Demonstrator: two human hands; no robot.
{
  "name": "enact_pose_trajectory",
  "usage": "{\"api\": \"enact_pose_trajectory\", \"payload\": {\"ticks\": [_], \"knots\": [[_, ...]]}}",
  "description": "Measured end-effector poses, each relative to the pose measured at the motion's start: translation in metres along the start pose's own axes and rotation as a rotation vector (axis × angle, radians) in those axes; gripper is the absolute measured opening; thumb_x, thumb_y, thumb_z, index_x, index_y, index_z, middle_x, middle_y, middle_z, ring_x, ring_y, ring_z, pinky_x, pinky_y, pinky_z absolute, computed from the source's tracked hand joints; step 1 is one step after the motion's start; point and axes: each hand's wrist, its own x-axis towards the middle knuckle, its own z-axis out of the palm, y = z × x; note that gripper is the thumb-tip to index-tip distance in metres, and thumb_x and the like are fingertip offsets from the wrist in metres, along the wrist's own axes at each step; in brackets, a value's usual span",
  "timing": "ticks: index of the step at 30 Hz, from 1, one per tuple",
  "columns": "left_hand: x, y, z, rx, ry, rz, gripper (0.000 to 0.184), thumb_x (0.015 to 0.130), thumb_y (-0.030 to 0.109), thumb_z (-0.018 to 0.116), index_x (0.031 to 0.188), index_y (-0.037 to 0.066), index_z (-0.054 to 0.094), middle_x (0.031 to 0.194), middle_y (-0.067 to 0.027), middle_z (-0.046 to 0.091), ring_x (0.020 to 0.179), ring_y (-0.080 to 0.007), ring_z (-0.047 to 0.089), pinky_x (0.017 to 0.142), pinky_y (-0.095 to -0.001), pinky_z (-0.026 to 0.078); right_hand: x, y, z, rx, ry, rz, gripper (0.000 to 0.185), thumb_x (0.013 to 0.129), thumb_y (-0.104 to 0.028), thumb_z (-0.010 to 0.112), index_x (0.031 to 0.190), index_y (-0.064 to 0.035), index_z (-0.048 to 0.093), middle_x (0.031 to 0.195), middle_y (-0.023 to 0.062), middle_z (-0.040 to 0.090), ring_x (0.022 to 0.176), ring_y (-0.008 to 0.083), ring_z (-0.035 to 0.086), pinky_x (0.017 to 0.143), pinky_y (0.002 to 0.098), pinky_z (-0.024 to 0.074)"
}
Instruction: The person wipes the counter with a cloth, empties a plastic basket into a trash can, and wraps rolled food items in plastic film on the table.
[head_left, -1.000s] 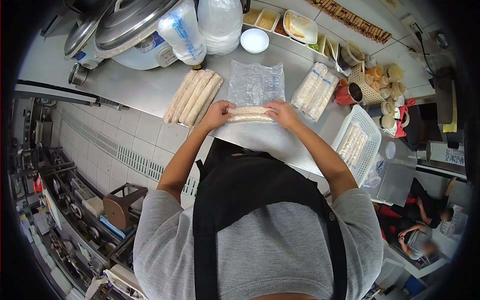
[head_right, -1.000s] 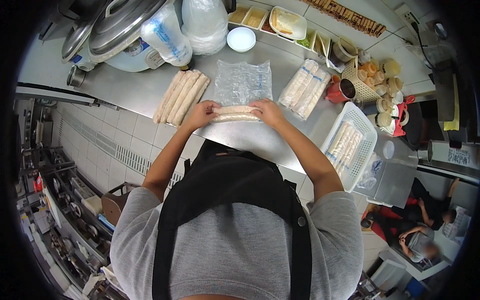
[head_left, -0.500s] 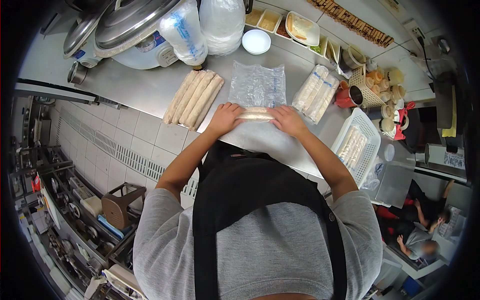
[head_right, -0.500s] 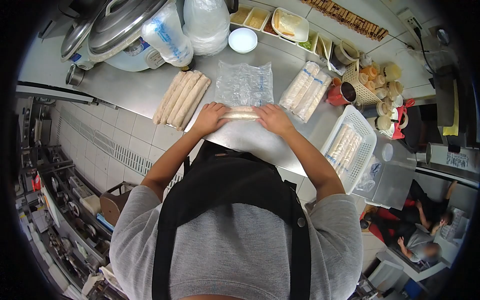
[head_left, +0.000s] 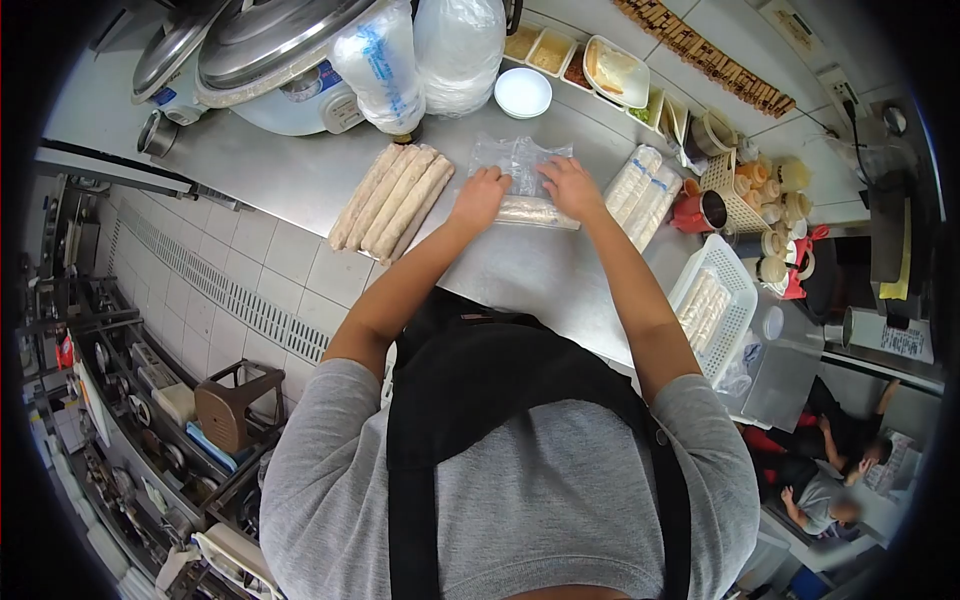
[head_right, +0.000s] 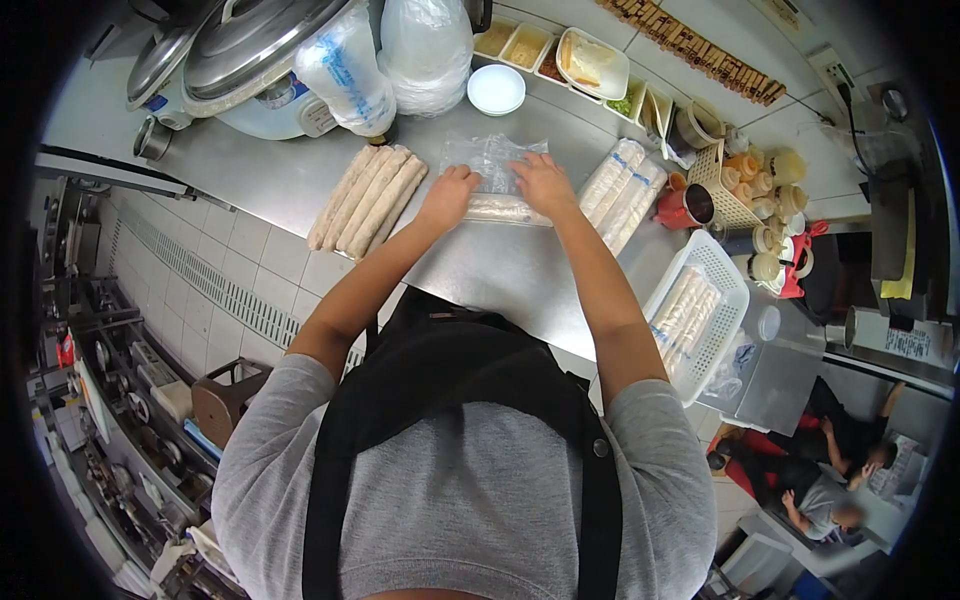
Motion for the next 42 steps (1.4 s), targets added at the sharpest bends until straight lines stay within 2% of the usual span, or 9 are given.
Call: {"api": "enact_pose_trajectory", "payload": {"ticks": [2, 9, 11, 13, 15, 18, 21, 33, 42], "knots": [[-0.002, 0.004, 0.018, -0.373, 0.08, 0.076, 0.031, 0.084, 0.021, 0.059, 0.113, 0.009, 0.06, 0.101, -0.0115, 0.059, 0.098, -0.0292, 0.055, 0.084, -0.0425, 0.044, 0.006, -0.001, 0.007, -0.018, 0.021, -0.024, 0.036, 0.088, -0.026, 0.057, 0.123, -0.0176, 0.058, 0.13, 0.0086, 0.049, 0.12, 0.0285, 0.045, 0.098, 0.0425, 0.0403], [-0.035, 0.023, 0.014, -0.243, 0.059, 0.079, 0.043, 0.086, 0.026, 0.058, 0.125, 0.01, 0.053, 0.111, -0.0123, 0.056, 0.109, -0.0297, 0.049, 0.097, -0.0505, 0.034, 0.04, -0.034, -0.012, -0.116, -0.076, 0.237, 0.03, 0.088, -0.019, 0.054, 0.116, -0.0121, 0.059, 0.118, 0.0091, 0.056, 0.113, 0.0269, 0.05, 0.095, 0.043, 0.0418], [-0.048, 0.019, -0.002, -0.115, 0.313, 0.068, 0.047, 0.084, 0.027, 0.06, 0.127, 0.009, 0.052, 0.121, -0.0133, 0.052, 0.117, -0.0314, 0.045, 0.1, -0.051, 0.031, 0.053, -0.055, -0.017, -0.196, -0.068, 0.252, 0.026, 0.087, -0.019, 0.054, 0.109, -0.008, 0.061, 0.11, 0.0092, 0.059, 0.107, 0.0277, 0.054, 0.091, 0.0426, 0.0446], [-0.068, 0.005, -0.019, -0.078, 0.321, -0.047, 0.049, 0.083, 0.027, 0.061, 0.127, 0.008, 0.051, 0.124, -0.0139, 0.05, 0.12, -0.0325, 0.042, 0.101, -0.0514, 0.029, 0.06, -0.079, -0.015, -0.096, 0.264, -0.207, 0.019, 0.084, -0.016, 0.054, 0.098, -0.0048, 0.061, 0.103, 0.0084, 0.062, 0.101, 0.0269, 0.057, 0.086, 0.0406, 0.0459], [-0.095, -0.013, -0.029, -0.042, 0.318, -0.16, 0.051, 0.081, 0.026, 0.063, 0.127, 0.007, 0.051, 0.128, -0.0146, 0.049, 0.123, -0.0336, 0.04, 0.102, -0.0519, 0.027, 0.068, -0.106, -0.01, 0.007, 0.171, -0.563, 0.024, 0.082, -0.014, 0.053, 0.104, -0.0055, 0.061, 0.108, 0.01, 0.061, 0.106, 0.0262, 0.056, 0.088, 0.039, 0.0451], [-0.129, -0.037, -0.036, 0.069, 0.3, -0.35, 0.057, 0.078, 0.023, 0.066, 0.129, 0.006, 0.048, 0.126, -0.0144, 0.048, 0.122, -0.0335, 0.04, 0.101, -0.0504, 0.028, 0.077, -0.135, 0.026, 0.088, 0.3, -0.765, 0.03, 0.082, -0.011, 0.052, 0.112, -0.0065, 0.059, 0.113, 0.0105, 0.06, 0.11, 0.0265, 0.055, 0.091, 0.0393, 0.0438], [-0.15, -0.047, -0.039, 0.102, 0.214, -0.581, 0.065, 0.074, 0.018, 0.07, 0.132, 0.007, 0.044, 0.123, -0.0101, 0.049, 0.117, -0.03, 0.042, 0.094, -0.0464, 0.032, 0.08, -0.143, 0.045, 0.025, 0.323, -0.788, 0.035, 0.083, -0.01, 0.051, 0.118, -0.0076, 0.057, 0.117, 0.0101, 0.059, 0.113, 0.0267, 0.053, 0.095, 0.0395, 0.0416], [-0.156, -0.056, -0.052, -0.193, 0.277, -0.468, 0.048, 0.069, 0.003, 0.067, 0.115, 0.007, 0.054, 0.1, -0.0156, 0.055, 0.095, -0.0342, 0.053, 0.082, -0.0425, 0.044, 0.086, -0.14, 0.018, -0.071, 0.239, -0.941, 0.022, 0.078, -0.011, 0.054, 0.099, -0.0089, 0.06, 0.098, 0.0073, 0.057, 0.102, 0.0236, 0.054, 0.097, 0.0393, 0.0386], [-0.06, -0.046, -0.072, -0.572, 0.266, -0.117, 0.039, 0.072, 0.001, 0.066, 0.109, 0.008, 0.059, 0.101, -0.0141, 0.059, 0.099, -0.0339, 0.053, 0.085, -0.0414, 0.045, 0.031, -0.046, -0.052, 0.169, -0.144, -0.377, 0.031, 0.077, -0.015, 0.068, 0.106, -0.0086, 0.061, 0.105, 0.0086, 0.06, 0.103, 0.0286, 0.056, 0.086, 0.0377, 0.046]]}}
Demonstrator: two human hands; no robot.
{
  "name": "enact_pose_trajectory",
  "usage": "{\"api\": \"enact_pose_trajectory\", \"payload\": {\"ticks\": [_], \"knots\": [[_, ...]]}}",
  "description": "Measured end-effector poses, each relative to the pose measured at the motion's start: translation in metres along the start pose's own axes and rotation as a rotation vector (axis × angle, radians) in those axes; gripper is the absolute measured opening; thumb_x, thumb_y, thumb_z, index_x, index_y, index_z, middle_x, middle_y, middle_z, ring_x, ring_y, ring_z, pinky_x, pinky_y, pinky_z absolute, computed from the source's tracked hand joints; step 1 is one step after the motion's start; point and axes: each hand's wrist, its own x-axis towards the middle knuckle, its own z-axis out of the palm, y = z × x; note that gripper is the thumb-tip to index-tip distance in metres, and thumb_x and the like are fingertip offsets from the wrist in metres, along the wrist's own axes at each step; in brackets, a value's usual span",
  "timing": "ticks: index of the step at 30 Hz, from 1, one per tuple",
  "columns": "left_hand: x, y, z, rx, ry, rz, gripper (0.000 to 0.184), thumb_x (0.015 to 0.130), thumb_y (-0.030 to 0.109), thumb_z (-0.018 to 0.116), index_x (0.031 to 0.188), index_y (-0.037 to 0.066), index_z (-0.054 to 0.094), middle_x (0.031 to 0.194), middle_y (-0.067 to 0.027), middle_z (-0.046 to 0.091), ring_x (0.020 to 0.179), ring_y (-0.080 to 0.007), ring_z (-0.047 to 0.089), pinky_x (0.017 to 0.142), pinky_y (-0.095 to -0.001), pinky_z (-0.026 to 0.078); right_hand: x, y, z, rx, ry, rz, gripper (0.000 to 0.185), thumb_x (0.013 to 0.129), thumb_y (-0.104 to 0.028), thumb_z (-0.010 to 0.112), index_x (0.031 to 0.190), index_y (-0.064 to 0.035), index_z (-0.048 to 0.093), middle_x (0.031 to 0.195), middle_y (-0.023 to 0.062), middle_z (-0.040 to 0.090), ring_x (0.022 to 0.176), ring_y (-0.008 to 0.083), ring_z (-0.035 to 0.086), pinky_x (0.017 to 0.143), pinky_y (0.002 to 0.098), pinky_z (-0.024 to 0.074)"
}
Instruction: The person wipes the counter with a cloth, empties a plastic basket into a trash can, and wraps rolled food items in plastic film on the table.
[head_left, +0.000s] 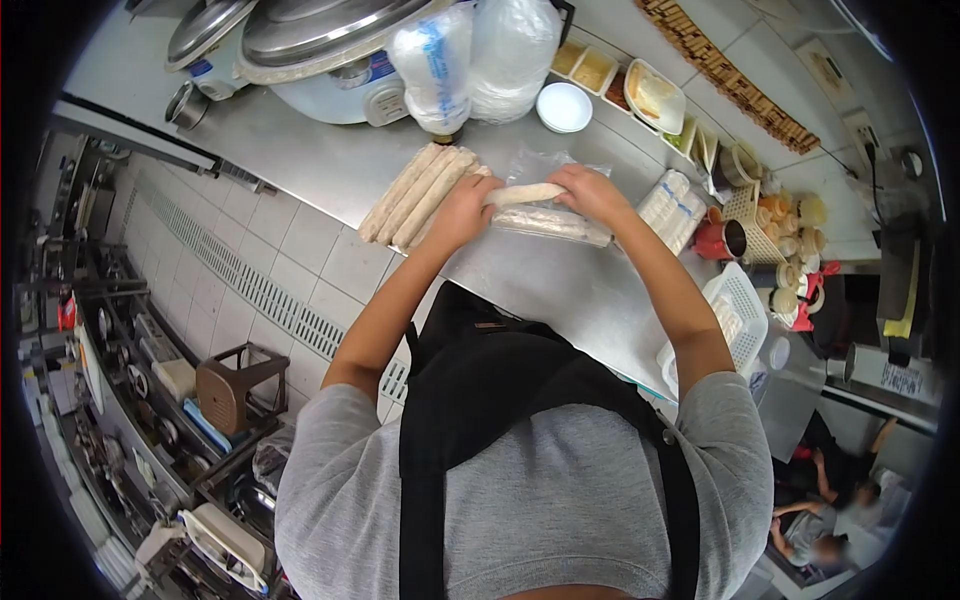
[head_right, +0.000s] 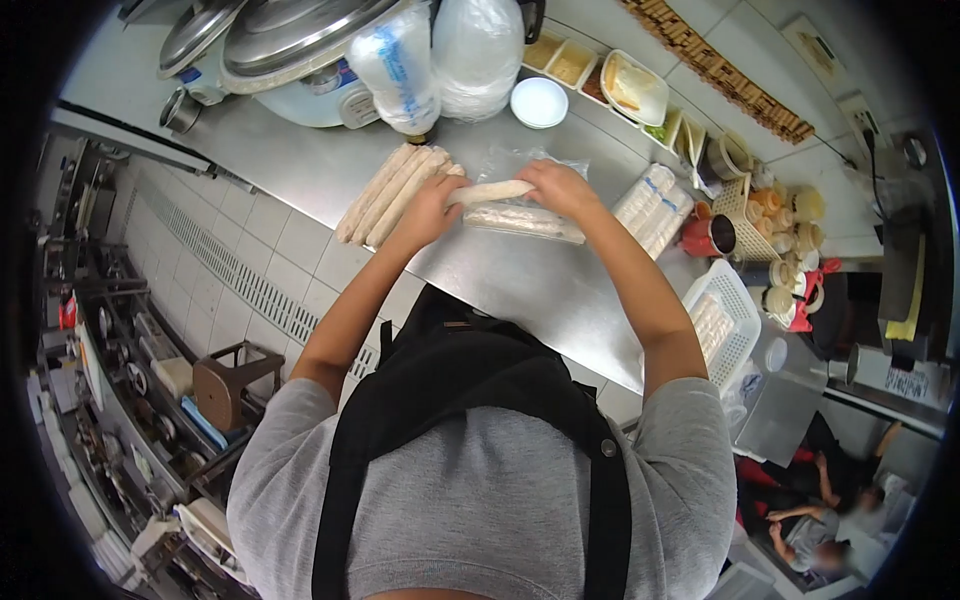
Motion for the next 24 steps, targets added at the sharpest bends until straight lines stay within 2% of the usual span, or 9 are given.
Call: {"api": "enact_pose_trajectory", "payload": {"ticks": [5, 12, 15, 17, 19, 20, 21, 22, 24], "knots": [[0.035, -0.04, 0.062, -0.017, -0.242, 0.088, 0.034, 0.073, 0.0, 0.066, 0.105, 0.01, 0.061, 0.102, -0.0132, 0.059, 0.1, -0.0334, 0.053, 0.089, -0.0409, 0.042, -0.029, 0.035, 0.024, 0.017, -0.018, 0.158, 0.031, 0.079, -0.017, 0.068, 0.108, -0.0097, 0.062, 0.108, 0.0087, 0.06, 0.105, 0.0286, 0.055, 0.088, 0.0388, 0.0461], [0.041, -0.047, 0.069, 0.047, -0.264, 0.137, 0.033, 0.072, 0.006, 0.069, 0.104, 0.012, 0.064, 0.108, -0.0138, 0.056, 0.102, -0.0329, 0.052, 0.09, -0.042, 0.042, -0.045, 0.046, 0.042, 0.082, -0.018, 0.274, 0.03, 0.082, -0.016, 0.064, 0.112, -0.0104, 0.062, 0.112, 0.0099, 0.06, 0.111, 0.0296, 0.053, 0.093, 0.0402, 0.0446], [0.055, -0.042, 0.062, 0.194, -0.444, 0.023, 0.041, 0.072, 0.011, 0.071, 0.112, 0.011, 0.061, 0.109, -0.0161, 0.055, 0.105, -0.0338, 0.05, 0.091, -0.0427, 0.041, -0.049, 0.055, 0.049, 0.017, -0.016, 0.253, 0.034, 0.081, -0.018, 0.064, 0.114, -0.0107, 0.062, 0.117, 0.0103, 0.058, 0.115, 0.0313, 0.05, 0.097, 0.0394, 0.0422], [0.064, -0.025, 0.057, 0.172, -0.008, -0.031, 0.066, 0.066, 0.017, 0.079, 0.125, 0.006, 0.05, 0.114, -0.0198, 0.054, 0.104, -0.0348, 0.051, 0.092, -0.0436, 0.042, -0.038, 0.063, 0.039, -0.041, 0.021, 0.269, 0.04, 0.082, -0.018, 0.064, 0.121, -0.0121, 0.058, 0.119, 0.0115, 0.057, 0.119, 0.0313, 0.048, 0.099, 0.04, 0.0404], [0.077, -0.021, 0.065, 0.126, 0.026, -0.086, 0.078, 0.062, 0.018, 0.082, 0.129, 0.004, 0.044, 0.118, -0.0214, 0.053, 0.106, -0.0354, 0.051, 0.093, -0.0432, 0.042, -0.025, 0.07, 0.033, -0.101, 0.06, 0.283, 0.047, 0.082, -0.019, 0.064, 0.127, -0.0135, 0.054, 0.121, 0.0127, 0.057, 0.122, 0.0313, 0.045, 0.102, 0.0405, 0.0386], [0.085, -0.02, 0.067, 0.079, 0.061, -0.146, 0.09, 0.058, 0.02, 0.085, 0.133, 0.001, 0.038, 0.122, -0.0231, 0.052, 0.107, -0.0359, 0.052, 0.095, -0.0429, 0.042, -0.02, 0.071, 0.034, -0.158, 0.198, 0.349, 0.055, 0.081, -0.019, 0.064, 0.133, -0.0147, 0.047, 0.122, 0.0136, 0.057, 0.125, 0.0306, 0.042, 0.103, 0.0418, 0.0371], [0.092, -0.026, 0.073, 0.077, 0.064, -0.146, 0.09, 0.058, 0.02, 0.085, 0.133, 0.001, 0.038, 0.122, -0.0231, 0.052, 0.107, -0.0359, 0.052, 0.095, -0.0429, 0.042, -0.013, 0.074, 0.033, -0.217, 0.336, 0.411, 0.064, 0.08, -0.019, 0.065, 0.139, -0.0159, 0.04, 0.122, 0.0145, 0.057, 0.128, 0.0299, 0.04, 0.104, 0.0431, 0.0357], [0.098, -0.034, 0.079, 0.052, -0.035, -0.227, 0.097, 0.056, 0.02, 0.086, 0.135, 0.0, 0.034, 0.121, -0.0232, 0.053, 0.107, -0.0359, 0.053, 0.093, -0.0411, 0.044, -0.008, 0.076, 0.033, -0.218, 0.335, 0.411, 0.064, 0.08, -0.019, 0.065, 0.139, -0.0159, 0.04, 0.122, 0.0145, 0.057, 0.128, 0.0299, 0.04, 0.104, 0.0431, 0.0357], [0.107, -0.043, 0.085, 0.025, -0.136, -0.308, 0.103, 0.053, 0.019, 0.087, 0.138, -0.001, 0.03, 0.121, -0.0233, 0.055, 0.106, -0.0358, 0.055, 0.092, -0.0392, 0.045, 0.0, 0.082, 0.032, -0.152, 0.064, 0.772, 0.081, 0.075, -0.015, 0.066, 0.145, -0.0166, 0.027, 0.12, 0.0148, 0.059, 0.124, 0.0299, 0.045, 0.104, 0.0478, 0.0344]]}}
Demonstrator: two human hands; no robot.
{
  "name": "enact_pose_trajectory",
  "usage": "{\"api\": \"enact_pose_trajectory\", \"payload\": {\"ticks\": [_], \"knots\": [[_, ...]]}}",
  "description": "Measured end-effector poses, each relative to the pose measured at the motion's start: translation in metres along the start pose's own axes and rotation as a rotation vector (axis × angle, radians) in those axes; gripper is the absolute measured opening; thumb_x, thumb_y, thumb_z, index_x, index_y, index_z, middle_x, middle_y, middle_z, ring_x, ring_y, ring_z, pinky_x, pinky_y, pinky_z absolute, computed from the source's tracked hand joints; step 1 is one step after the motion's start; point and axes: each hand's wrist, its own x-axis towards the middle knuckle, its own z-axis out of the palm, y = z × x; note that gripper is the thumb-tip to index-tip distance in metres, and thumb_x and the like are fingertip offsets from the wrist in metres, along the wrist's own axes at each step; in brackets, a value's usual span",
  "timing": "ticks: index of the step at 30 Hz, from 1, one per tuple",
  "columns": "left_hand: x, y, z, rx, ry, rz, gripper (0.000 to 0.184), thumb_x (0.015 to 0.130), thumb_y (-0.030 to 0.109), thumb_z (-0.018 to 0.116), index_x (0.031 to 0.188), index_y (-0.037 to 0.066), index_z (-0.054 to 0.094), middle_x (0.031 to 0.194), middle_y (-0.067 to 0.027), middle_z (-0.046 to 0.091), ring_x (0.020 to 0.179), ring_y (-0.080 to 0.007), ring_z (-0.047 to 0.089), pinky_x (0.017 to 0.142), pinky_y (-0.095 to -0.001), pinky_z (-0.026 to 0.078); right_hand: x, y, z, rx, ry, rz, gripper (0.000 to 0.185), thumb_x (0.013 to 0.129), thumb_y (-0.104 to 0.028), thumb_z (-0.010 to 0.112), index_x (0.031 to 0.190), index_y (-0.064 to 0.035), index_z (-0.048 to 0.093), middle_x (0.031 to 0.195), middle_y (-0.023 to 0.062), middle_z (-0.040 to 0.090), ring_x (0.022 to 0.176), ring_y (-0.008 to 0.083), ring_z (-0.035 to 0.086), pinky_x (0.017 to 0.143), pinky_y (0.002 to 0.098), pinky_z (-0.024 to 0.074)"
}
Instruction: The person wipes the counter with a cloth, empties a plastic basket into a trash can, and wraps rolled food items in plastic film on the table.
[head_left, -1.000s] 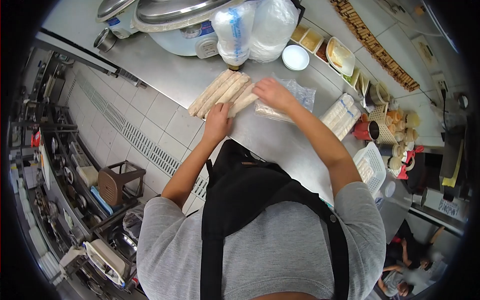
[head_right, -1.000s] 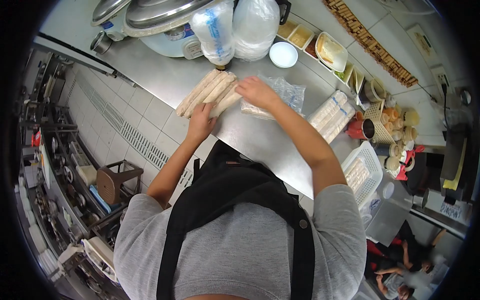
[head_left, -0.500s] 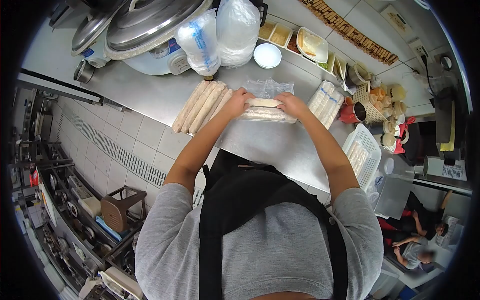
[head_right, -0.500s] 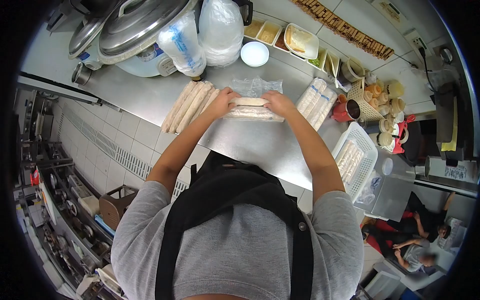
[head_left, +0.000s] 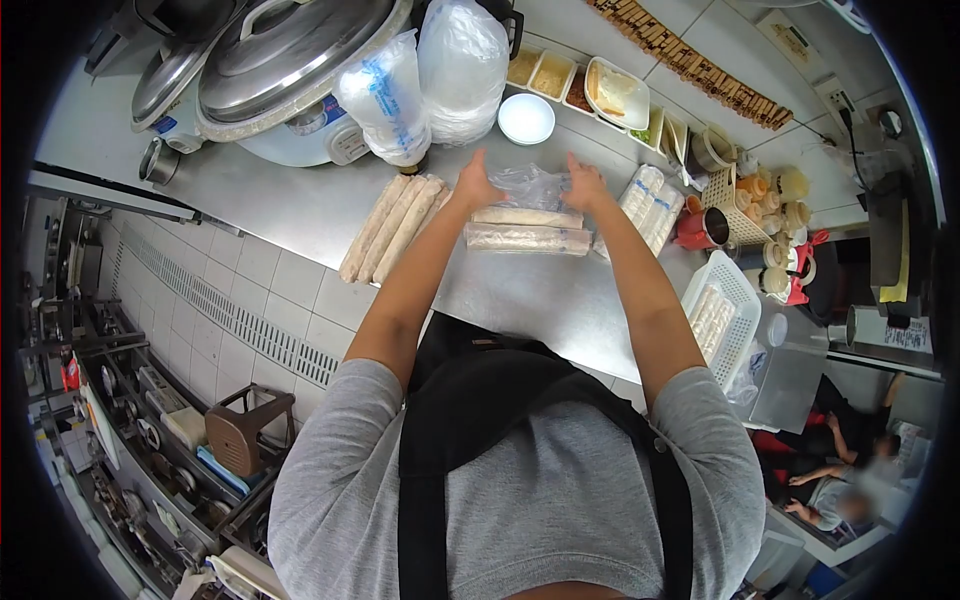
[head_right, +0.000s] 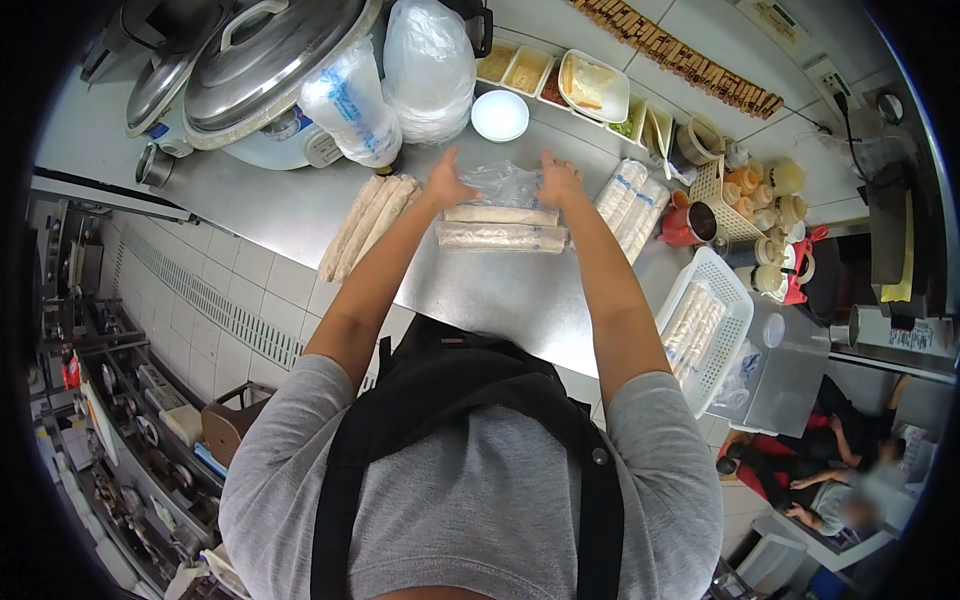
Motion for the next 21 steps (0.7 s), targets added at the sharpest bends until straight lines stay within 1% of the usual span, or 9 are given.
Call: {"api": "enact_pose_trajectory", "payload": {"ticks": [1, 3, 4, 6, 7, 9, 12, 14, 21], "knots": [[0.004, -0.001, -0.002, -0.05, -0.09, -0.044, 0.099, 0.055, 0.019, 0.086, 0.138, 0.001, 0.034, 0.113, -0.02, 0.059, 0.103, -0.0325, 0.058, 0.09, -0.0375, 0.047, 0.006, 0.002, -0.002, 0.001, -0.001, 0.002, 0.081, 0.075, -0.015, 0.066, 0.145, -0.0166, 0.027, 0.12, 0.0148, 0.059, 0.124, 0.0299, 0.045, 0.104, 0.0478, 0.0344], [0.003, -0.004, -0.004, -0.1, -0.187, -0.089, 0.095, 0.057, 0.018, 0.085, 0.138, 0.002, 0.038, 0.104, -0.0167, 0.064, 0.099, -0.0292, 0.06, 0.089, -0.0358, 0.048, 0.012, 0.009, -0.009, 0.14, -0.202, 0.076, 0.073, 0.069, -0.013, 0.068, 0.138, -0.0175, 0.044, 0.122, 0.0149, 0.059, 0.119, 0.0301, 0.051, 0.102, 0.0428, 0.0374], [0.001, -0.005, -0.006, -0.08, -0.28, 0.009, 0.082, 0.059, 0.017, 0.083, 0.132, 0.005, 0.047, 0.099, -0.0143, 0.065, 0.093, -0.0281, 0.061, 0.083, -0.0352, 0.049, 0.009, 0.014, -0.012, 0.142, -0.205, 0.081, 0.073, 0.069, -0.013, 0.068, 0.138, -0.0175, 0.044, 0.122, 0.0149, 0.059, 0.119, 0.0301, 0.051, 0.102, 0.0428, 0.0374], [-0.013, -0.003, -0.011, -0.062, -0.378, 0.108, 0.07, 0.061, 0.016, 0.081, 0.126, 0.008, 0.056, 0.093, -0.0119, 0.066, 0.086, -0.0271, 0.062, 0.078, -0.0345, 0.05, -0.001, 0.024, -0.02, 0.259, -0.356, -0.13, 0.052, 0.07, -0.01, 0.068, 0.121, -0.0194, 0.062, 0.114, 0.0156, 0.061, 0.108, 0.0307, 0.056, 0.096, 0.0376, 0.0427], [-0.027, 0.001, -0.017, 0.016, -0.392, 0.215, 0.056, 0.064, 0.016, 0.079, 0.118, 0.011, 0.062, 0.092, -0.0106, 0.065, 0.085, -0.0261, 0.061, 0.077, -0.035, 0.048, -0.013, 0.025, -0.026, 0.26, -0.353, -0.127, 0.052, 0.07, -0.01, 0.068, 0.121, -0.0194, 0.062, 0.114, 0.0156, 0.061, 0.108, 0.0307, 0.056, 0.096, 0.0376, 0.0427], [-0.057, 0.006, -0.022, 0.089, -0.403, 0.32, 0.044, 0.067, 0.016, 0.077, 0.109, 0.013, 0.069, 0.092, -0.0093, 0.064, 0.084, -0.0252, 0.06, 0.076, -0.0355, 0.047, -0.052, 0.027, -0.031, 0.269, -0.177, -0.357, 0.031, 0.073, -0.009, 0.067, 0.104, -0.012, 0.07, 0.099, 0.0141, 0.061, 0.095, 0.0295, 0.059, 0.083, 0.0344, 0.0465], [-0.089, -0.003, -0.02, 0.257, -0.272, 0.483, 0.03, 0.072, 0.024, 0.073, 0.1, 0.015, 0.073, 0.102, -0.0076, 0.061, 0.1, -0.0261, 0.056, 0.085, -0.0375, 0.044, -0.098, 0.038, -0.001, 0.163, -0.03, -0.531, 0.035, 0.074, -0.011, 0.068, 0.109, -0.0137, 0.068, 0.09, 0.0115, 0.059, 0.089, 0.0296, 0.055, 0.085, 0.0364, 0.0447], [-0.103, -0.013, -0.014, 0.271, -0.102, 0.757, 0.033, 0.072, 0.027, 0.072, 0.102, 0.015, 0.071, 0.111, -0.0056, 0.059, 0.11, -0.0232, 0.051, 0.09, -0.0382, 0.039, -0.122, 0.039, 0.02, -0.021, 0.2, -0.648, 0.039, 0.074, -0.017, 0.067, 0.113, -0.0147, 0.065, 0.096, 0.0086, 0.06, 0.1, 0.0272, 0.053, 0.092, 0.0417, 0.0419], [-0.118, -0.015, -0.008, 0.225, -0.014, 0.784, 0.039, 0.072, 0.023, 0.071, 0.11, 0.016, 0.066, 0.115, -0.004, 0.058, 0.112, -0.0254, 0.05, 0.092, -0.0393, 0.04, -0.139, 0.001, 0.019, 0.023, 0.343, -0.702, 0.063, 0.071, -0.038, 0.071, 0.125, -0.0101, 0.055, 0.119, 0.0118, 0.054, 0.118, 0.0318, 0.046, 0.106, 0.0499, 0.028]]}}
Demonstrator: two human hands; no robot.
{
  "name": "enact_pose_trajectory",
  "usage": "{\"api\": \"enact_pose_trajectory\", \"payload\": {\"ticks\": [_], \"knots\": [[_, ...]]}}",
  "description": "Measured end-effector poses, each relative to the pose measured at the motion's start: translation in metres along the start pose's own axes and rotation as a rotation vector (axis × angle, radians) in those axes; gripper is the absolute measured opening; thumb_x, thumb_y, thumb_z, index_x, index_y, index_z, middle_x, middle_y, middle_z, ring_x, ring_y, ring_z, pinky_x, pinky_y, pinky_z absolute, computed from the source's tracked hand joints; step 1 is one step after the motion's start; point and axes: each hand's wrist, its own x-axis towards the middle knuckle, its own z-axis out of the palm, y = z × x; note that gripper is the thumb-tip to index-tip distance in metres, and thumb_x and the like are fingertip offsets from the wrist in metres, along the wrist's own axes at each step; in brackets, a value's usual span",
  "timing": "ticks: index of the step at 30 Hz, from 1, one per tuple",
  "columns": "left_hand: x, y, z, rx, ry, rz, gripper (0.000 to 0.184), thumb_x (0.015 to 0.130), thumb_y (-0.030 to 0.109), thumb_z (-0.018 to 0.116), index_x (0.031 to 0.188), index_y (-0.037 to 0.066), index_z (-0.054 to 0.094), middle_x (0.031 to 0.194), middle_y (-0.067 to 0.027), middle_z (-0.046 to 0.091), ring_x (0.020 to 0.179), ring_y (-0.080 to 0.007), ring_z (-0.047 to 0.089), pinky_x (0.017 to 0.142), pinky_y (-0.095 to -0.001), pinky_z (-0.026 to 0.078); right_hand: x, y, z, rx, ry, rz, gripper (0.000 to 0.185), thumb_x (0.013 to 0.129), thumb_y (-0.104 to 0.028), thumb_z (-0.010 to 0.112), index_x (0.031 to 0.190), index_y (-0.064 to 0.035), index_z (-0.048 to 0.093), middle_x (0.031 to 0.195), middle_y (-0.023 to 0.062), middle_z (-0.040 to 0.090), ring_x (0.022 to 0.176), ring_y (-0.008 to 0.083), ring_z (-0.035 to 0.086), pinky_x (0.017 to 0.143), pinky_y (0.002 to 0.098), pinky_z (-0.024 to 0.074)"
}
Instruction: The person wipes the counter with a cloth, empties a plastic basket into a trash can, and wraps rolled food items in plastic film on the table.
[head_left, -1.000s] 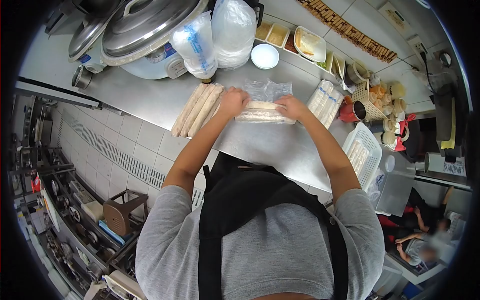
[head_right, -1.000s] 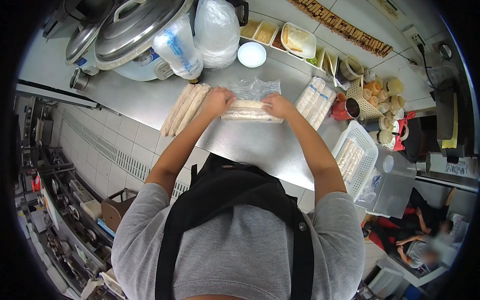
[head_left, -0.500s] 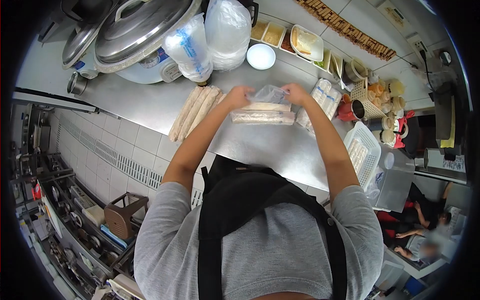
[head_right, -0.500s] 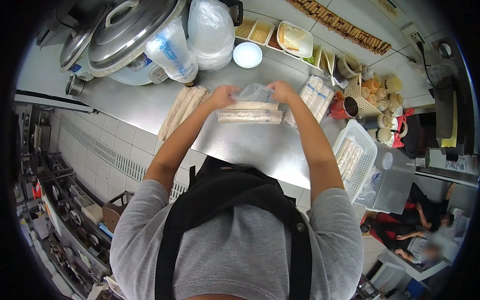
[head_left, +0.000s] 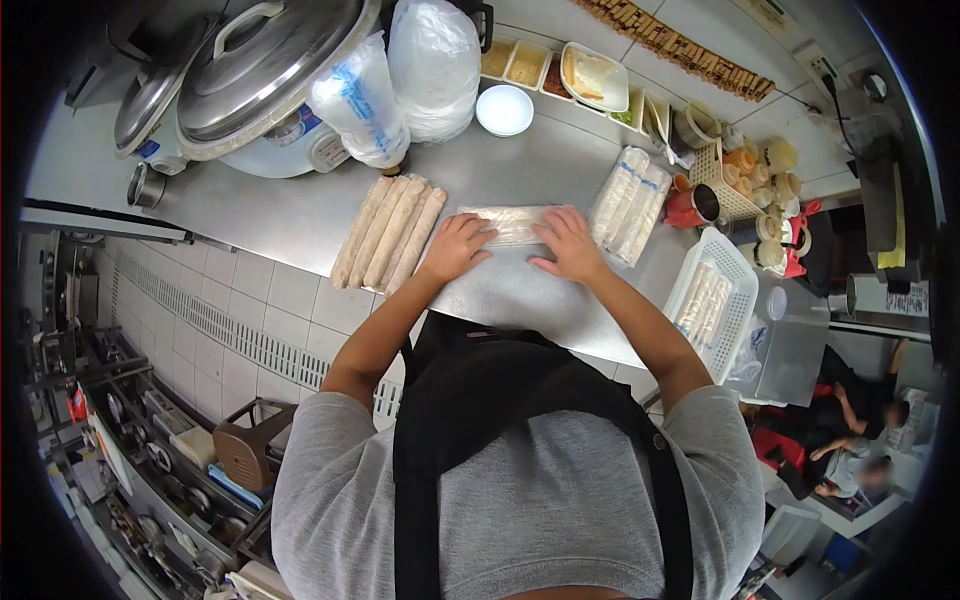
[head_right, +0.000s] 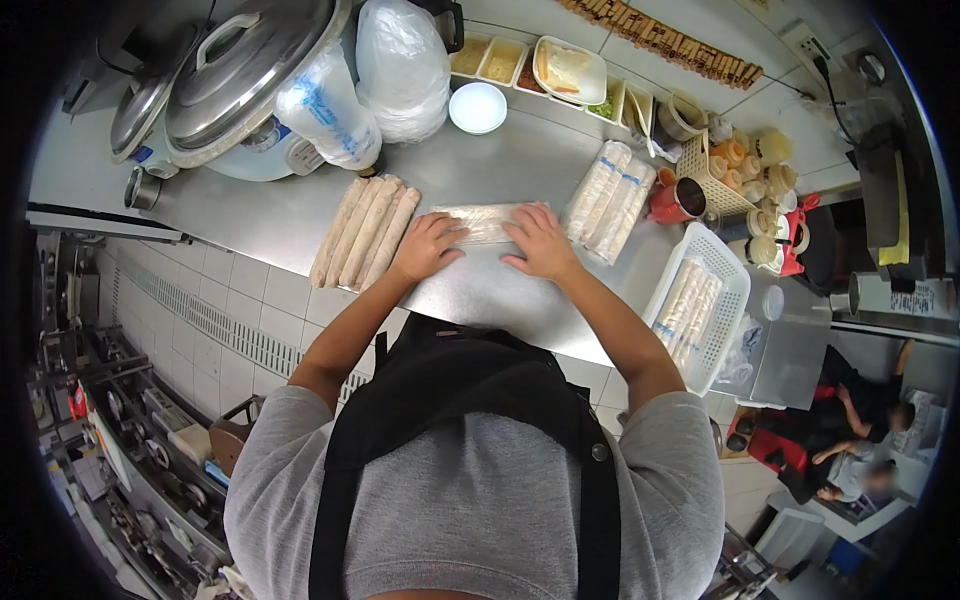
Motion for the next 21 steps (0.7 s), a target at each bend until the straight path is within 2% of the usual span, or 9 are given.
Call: {"api": "enact_pose_trajectory", "payload": {"ticks": [2, 5, 9, 11, 12, 14, 15, 17, 21], "knots": [[0.001, -0.007, 0.007, 0.1, 0.027, 0.048, 0.036, 0.072, 0.024, 0.072, 0.107, 0.015, 0.066, 0.112, -0.0025, 0.06, 0.109, -0.0246, 0.052, 0.091, -0.0383, 0.042, 0.018, -0.012, -0.001, 0.047, 0.006, 0.039, 0.078, 0.07, -0.043, 0.072, 0.136, -0.0118, 0.044, 0.133, 0.0145, 0.047, 0.128, 0.0346, 0.037, 0.109, 0.0525, 0.0236], [0.007, -0.013, 0.007, 0.14, 0.057, 0.111, 0.03, 0.074, 0.022, 0.07, 0.102, 0.012, 0.067, 0.106, -0.0017, 0.063, 0.102, -0.0227, 0.056, 0.086, -0.0361, 0.046, 0.025, -0.009, 0.016, 0.035, -0.127, 0.065, 0.083, 0.073, -0.043, 0.07, 0.142, -0.0123, 0.034, 0.14, 0.0144, 0.041, 0.132, 0.0334, 0.035, 0.109, 0.0534, 0.025], [0.018, -0.03, 0.005, 0.092, 0.065, 0.176, 0.025, 0.076, 0.021, 0.067, 0.099, 0.01, 0.068, 0.101, -0.0028, 0.066, 0.093, -0.0213, 0.06, 0.08, -0.0346, 0.049, 0.023, 0.002, 0.041, -0.078, -0.158, 0.093, 0.069, 0.082, -0.033, 0.063, 0.141, -0.0114, 0.035, 0.14, 0.0148, 0.041, 0.132, 0.0312, 0.036, 0.109, 0.0503, 0.0281], [0.031, -0.033, -0.004, 0.066, 0.004, 0.184, 0.02, 0.079, 0.019, 0.065, 0.096, 0.009, 0.068, 0.096, -0.0046, 0.068, 0.085, -0.022, 0.063, 0.076, -0.0332, 0.051, 0.021, 0.004, 0.045, -0.222, -0.097, 0.053, 0.056, 0.088, -0.023, 0.054, 0.139, -0.0104, 0.036, 0.133, 0.0143, 0.048, 0.122, 0.0295, 0.048, 0.1, 0.0444, 0.0414], [0.04, -0.032, -0.011, 0.016, 0.004, 0.213, 0.018, 0.08, 0.017, 0.064, 0.094, 0.008, 0.068, 0.093, -0.0063, 0.068, 0.08, -0.0234, 0.064, 0.074, -0.0332, 0.052, 0.017, -0.001, 0.041, -0.234, -0.096, 0.092, 0.056, 0.088, -0.023, 0.054, 0.139, -0.0104, 0.036, 0.133, 0.0143, 0.048, 0.122, 0.0295, 0.048, 0.1, 0.0444, 0.0414], [0.059, -0.029, -0.026, -0.078, -0.052, 0.25, 0.018, 0.079, 0.016, 0.066, 0.094, 0.007, 0.069, 0.089, -0.0073, 0.069, 0.079, -0.0239, 0.065, 0.072, -0.035, 0.052, 0.013, -0.011, 0.019, -0.028, -0.111, 0.158, 0.05, 0.091, -0.019, 0.05, 0.138, -0.0099, 0.037, 0.118, 0.0146, 0.058, 0.103, 0.03, 0.06, 0.085, 0.0397, 0.0511], [0.068, -0.025, -0.032, -0.102, -0.063, 0.295, 0.018, 0.079, 0.016, 0.066, 0.094, 0.007, 0.069, 0.089, -0.0073, 0.069, 0.079, -0.0239, 0.065, 0.072, -0.035, 0.052, 0.007, -0.017, 0.01, -0.046, -0.103, 0.207, 0.05, 0.091, -0.019, 0.05, 0.138, -0.0099, 0.037, 0.118, 0.0146, 0.058, 0.103, 0.03, 0.06, 0.085, 0.0397, 0.0511], [0.089, -0.01, -0.04, -0.2, -0.133, 0.263, 0.021, 0.077, 0.011, 0.069, 0.098, 0.004, 0.069, 0.087, -0.0099, 0.069, 0.08, -0.026, 0.066, 0.072, -0.0356, 0.053, -0.011, -0.034, -0.01, 0.098, -0.081, 0.27, 0.05, 0.093, -0.023, 0.048, 0.14, -0.0082, 0.035, 0.104, 0.0146, 0.062, 0.086, 0.0323, 0.064, 0.074, 0.0402, 0.0534], [0.145, 0.042, -0.045, -0.289, -0.194, 0.307, 0.025, 0.075, 0.011, 0.073, 0.099, 0.004, 0.069, 0.089, -0.0106, 0.069, 0.081, -0.0268, 0.065, 0.071, -0.0349, 0.052, -0.057, -0.058, -0.08, 0.22, -0.072, 0.514, 0.05, 0.094, -0.022, 0.05, 0.14, -0.0063, 0.037, 0.103, 0.0172, 0.064, 0.086, 0.0357, 0.064, 0.077, 0.0398, 0.0521]]}}
